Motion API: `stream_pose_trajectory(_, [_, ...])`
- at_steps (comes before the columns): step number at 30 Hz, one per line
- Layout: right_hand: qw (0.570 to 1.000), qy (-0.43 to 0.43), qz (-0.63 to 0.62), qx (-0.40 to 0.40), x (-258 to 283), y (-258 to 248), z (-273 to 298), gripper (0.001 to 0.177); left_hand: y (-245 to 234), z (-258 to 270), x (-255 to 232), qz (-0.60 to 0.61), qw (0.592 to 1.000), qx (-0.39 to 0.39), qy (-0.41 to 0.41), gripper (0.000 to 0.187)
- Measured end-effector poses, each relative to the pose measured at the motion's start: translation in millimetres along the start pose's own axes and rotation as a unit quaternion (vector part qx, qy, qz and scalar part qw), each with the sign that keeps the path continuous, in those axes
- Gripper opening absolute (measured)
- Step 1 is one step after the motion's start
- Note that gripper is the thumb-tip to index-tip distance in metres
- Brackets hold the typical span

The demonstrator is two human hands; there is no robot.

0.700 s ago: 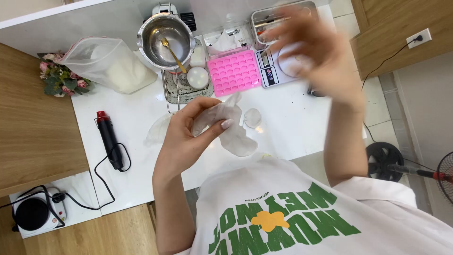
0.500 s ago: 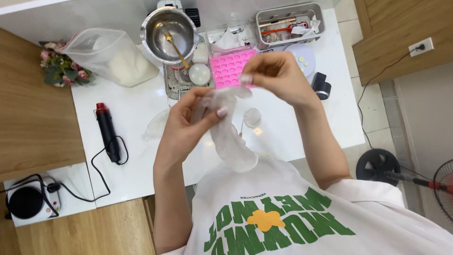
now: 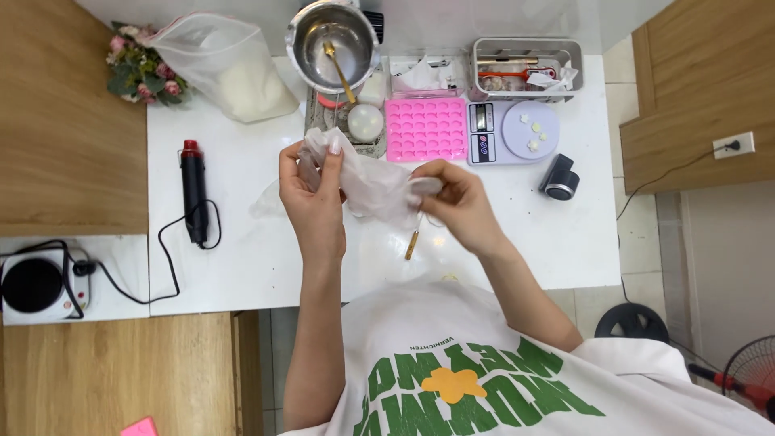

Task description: The recorder is cleaning and scraping wax from candle molds or containers using a specialized tool.

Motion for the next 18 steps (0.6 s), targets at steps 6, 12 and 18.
stream_pose_trajectory(6, [0.990,0.086,-0.115,0.004,7,17,-28,0.032,-28,22,-18,-0.232,0.967,-0.047,0.095,0.042])
stream_pose_trajectory(12, [0.994,0.106,-0.029,0.008,6,33,-29,0.041,-10,105,-113,-0.110,0.967,0.064,0.221,0.017])
stream_pose_trajectory(18, [0.997,0.073,-0.028,0.019,23,57,-21,0.030,21,227,-108,-0.238,0.863,0.418,0.156,0.006])
Point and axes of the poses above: each hand's wrist, its own z-axis away from the middle knuckle, its own y-axis out of the palm, x = y × z, the point moved 10 cm from there along -z, towards the middle knuckle, and after that the axes turned 4 degrees about -x, right-handed, at the moved point
